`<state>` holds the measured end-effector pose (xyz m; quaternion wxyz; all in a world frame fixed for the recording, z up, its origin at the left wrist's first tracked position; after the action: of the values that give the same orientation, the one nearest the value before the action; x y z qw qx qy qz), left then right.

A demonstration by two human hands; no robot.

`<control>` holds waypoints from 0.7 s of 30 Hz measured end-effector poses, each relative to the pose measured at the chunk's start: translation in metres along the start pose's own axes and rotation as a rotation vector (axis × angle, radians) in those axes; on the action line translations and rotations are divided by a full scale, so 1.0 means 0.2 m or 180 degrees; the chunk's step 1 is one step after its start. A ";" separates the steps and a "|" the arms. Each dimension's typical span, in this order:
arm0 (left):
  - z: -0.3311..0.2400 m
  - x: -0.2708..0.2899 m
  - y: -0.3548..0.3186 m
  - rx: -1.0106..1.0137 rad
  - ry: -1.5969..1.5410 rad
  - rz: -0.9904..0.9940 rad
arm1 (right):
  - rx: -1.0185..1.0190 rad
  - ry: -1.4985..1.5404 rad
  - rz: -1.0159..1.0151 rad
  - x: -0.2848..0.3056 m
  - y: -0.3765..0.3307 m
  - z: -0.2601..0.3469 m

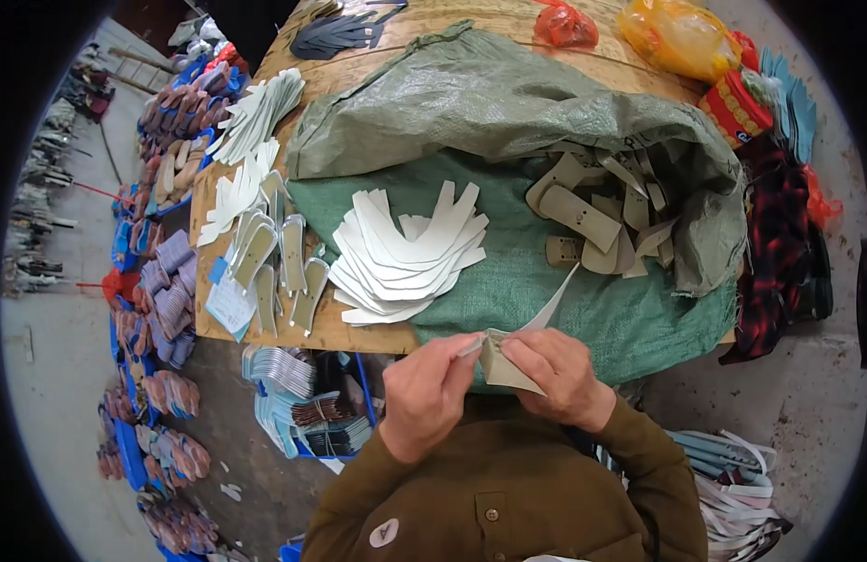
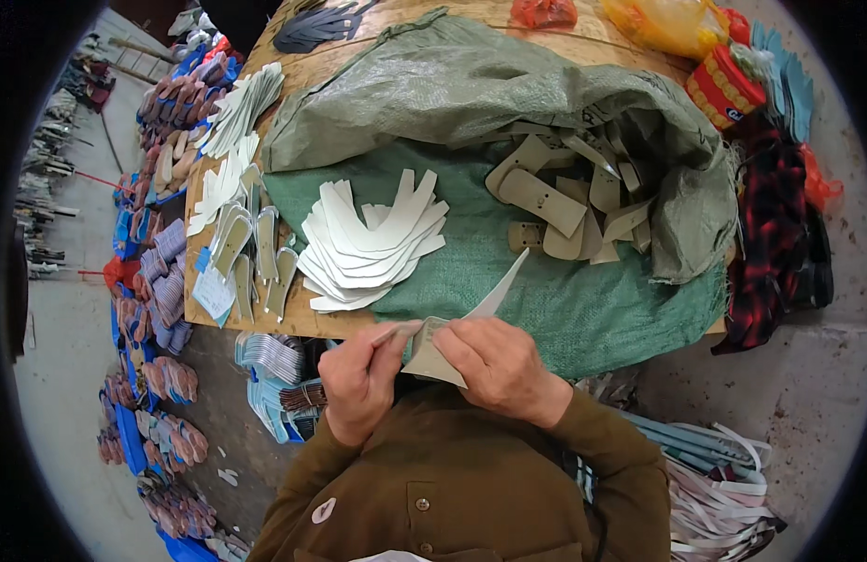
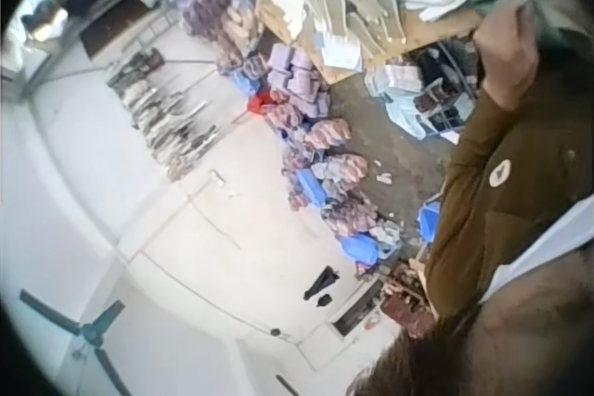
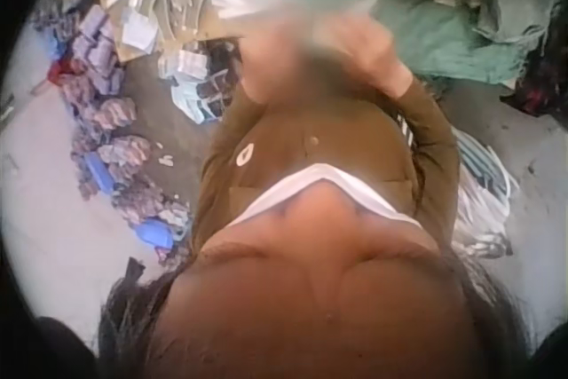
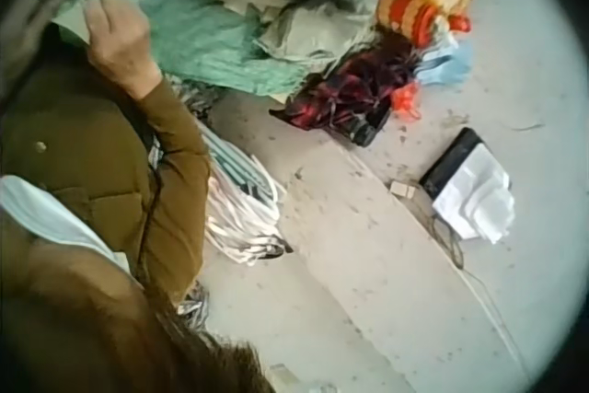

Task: The person repeatedly picks up a white shoe insole and a brown cardboard insert, aligns them, and presses them together. The person then places the assembled pair onto a pile on the table. This process is repeated continuously throughout the clip.

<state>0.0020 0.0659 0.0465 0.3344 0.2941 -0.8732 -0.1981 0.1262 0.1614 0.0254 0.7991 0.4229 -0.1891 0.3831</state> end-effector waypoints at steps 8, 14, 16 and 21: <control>-0.04 -0.01 -0.02 0.0167 -0.0157 0.0244 | -0.0141 -0.0116 -0.0031 -0.04 -0.03 -0.02; -0.05 -0.01 -0.03 0.0100 -0.0025 0.0217 | -0.0339 -0.0073 0.0076 -0.05 -0.03 -0.02; -0.04 -0.02 -0.03 0.0015 0.0041 0.0181 | -0.0384 -0.0110 0.0105 -0.06 -0.02 -0.03; -0.02 -0.06 -0.05 -0.0212 0.0241 0.0272 | -0.0502 -0.0248 0.0194 -0.07 -0.03 -0.05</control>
<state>0.0163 0.0652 0.0382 0.3850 0.2526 -0.8645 -0.2014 0.1217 0.1612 0.0066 0.8100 0.3673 -0.2624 0.3744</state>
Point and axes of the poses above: each hand's wrist, its own y-axis towards the middle knuckle, its own x-axis out of the back of the hand, z = x × y, the point moved 6 cm from there along y, towards the middle knuckle, and after that the axes turned 9 degrees about -x, right-handed, at the moved point
